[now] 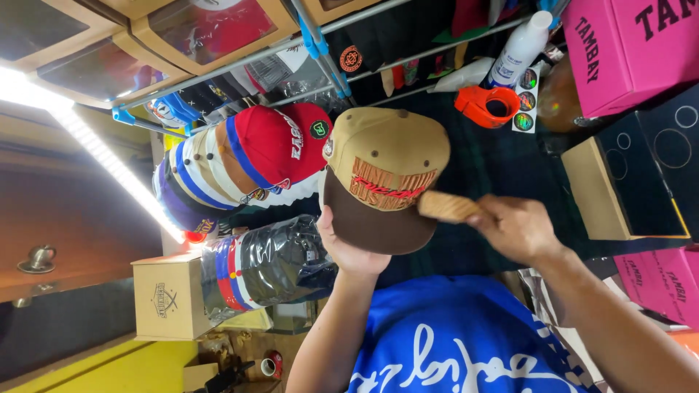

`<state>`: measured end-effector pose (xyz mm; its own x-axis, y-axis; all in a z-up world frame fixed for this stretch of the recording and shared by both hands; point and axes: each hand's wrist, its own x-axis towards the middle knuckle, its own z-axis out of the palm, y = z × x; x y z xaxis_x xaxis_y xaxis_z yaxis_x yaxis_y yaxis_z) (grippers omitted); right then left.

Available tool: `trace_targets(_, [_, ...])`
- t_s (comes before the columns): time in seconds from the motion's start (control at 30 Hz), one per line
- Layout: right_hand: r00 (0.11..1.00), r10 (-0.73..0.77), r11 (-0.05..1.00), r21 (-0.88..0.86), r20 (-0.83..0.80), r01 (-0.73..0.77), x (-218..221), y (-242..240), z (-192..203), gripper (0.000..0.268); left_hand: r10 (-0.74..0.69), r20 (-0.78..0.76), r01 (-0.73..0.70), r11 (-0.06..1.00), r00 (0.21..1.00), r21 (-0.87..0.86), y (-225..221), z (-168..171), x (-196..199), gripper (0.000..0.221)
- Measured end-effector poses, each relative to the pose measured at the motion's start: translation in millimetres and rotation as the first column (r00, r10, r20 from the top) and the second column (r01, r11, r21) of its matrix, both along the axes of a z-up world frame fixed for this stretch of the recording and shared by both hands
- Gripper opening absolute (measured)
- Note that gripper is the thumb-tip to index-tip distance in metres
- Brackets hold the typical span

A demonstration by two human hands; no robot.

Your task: Cleaning and inspecting baseball caps using a brush at a packing station

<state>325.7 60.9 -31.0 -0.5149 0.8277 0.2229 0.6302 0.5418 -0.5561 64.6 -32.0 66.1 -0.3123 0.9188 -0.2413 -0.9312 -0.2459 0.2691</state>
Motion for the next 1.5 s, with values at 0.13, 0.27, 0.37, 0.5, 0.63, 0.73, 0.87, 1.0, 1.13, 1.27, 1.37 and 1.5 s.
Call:
trace_targets(0.13, [0.999, 0.041, 0.996, 0.074, 0.025, -0.043, -57.2, -32.2, 66.2, 0.036, 0.102, -0.054, -0.106, 0.992, 0.993, -0.063, 1.4, -44.0, 24.7, 0.075])
trace_targets(0.27, [0.992, -0.069, 0.957, -0.288, -0.102, 0.037, -95.5, -30.5, 97.7, 0.032, -0.068, -0.868, -0.169, 0.971, 0.491, -0.171, -8.3, -85.9, 29.3, 0.068])
trace_targets(0.37, [0.995, -0.087, 0.972, -0.222, -0.042, 0.075, -98.2, -21.8, 105.2, 0.042, 0.057, -0.974, -0.087, 0.995, 0.219, 0.039, 9.5, -68.7, 32.7, 0.089])
trace_targets(0.5, [0.982, 0.047, 0.851, -0.508, -0.181, -0.134, -80.6, -36.5, 90.0, 0.034, 0.121, -0.979, -0.068, 0.991, 0.166, 0.111, 4.1, -163.4, 0.3, 0.095])
trace_targets(0.63, [0.886, -0.043, 0.439, -0.805, -0.461, -0.398, -58.1, -17.6, 80.0, 0.042, 0.125, -0.985, -0.07, 0.991, 0.123, 0.117, -0.4, -88.1, -17.0, 0.116])
trace_targets(0.73, [0.969, 0.151, 0.745, -0.622, -0.194, -0.241, -75.1, -5.9, 111.2, 0.032, 0.117, -0.978, -0.027, 0.993, 0.174, 0.114, -2.5, -94.3, -9.7, 0.108])
trace_targets(0.87, [0.992, 0.057, 0.892, -0.441, -0.114, -0.101, -98.7, -26.6, 95.7, 0.035, 0.129, -0.934, 0.0, 0.991, 0.332, 0.137, 3.4, -112.9, -6.4, 0.114])
trace_targets(1.0, [0.998, 0.049, 0.838, -0.541, -0.046, -0.066, -79.0, -47.6, 94.9, 0.027, 0.054, -0.984, -0.061, 0.997, 0.172, 0.044, -16.9, -121.8, -55.0, 0.097])
trace_targets(1.13, [1.0, -0.012, 0.998, -0.057, 0.018, 0.013, -98.4, -42.9, 113.8, 0.04, 0.091, -0.982, 0.019, 0.995, 0.168, 0.095, -15.4, -51.2, -34.5, 0.104])
trace_targets(1.27, [0.981, -0.187, 0.96, 0.221, 0.054, 0.17, -115.4, -15.9, 96.8, 0.046, 0.125, -0.953, 0.095, 0.983, 0.276, 0.156, -29.5, -52.6, -35.9, 0.1])
trace_targets(1.37, [0.956, -0.286, 0.956, -0.05, 0.068, 0.29, -111.9, 1.7, 64.7, 0.046, 0.099, -0.918, 0.085, 0.986, 0.384, 0.142, -40.8, -72.1, -46.9, 0.082])
trace_targets(1.5, [0.949, -0.295, 0.725, -0.622, 0.109, 0.296, -101.4, 14.1, 54.8, 0.052, 0.038, -0.844, 0.105, 0.988, 0.535, 0.111, -46.1, -51.4, -51.1, 0.053])
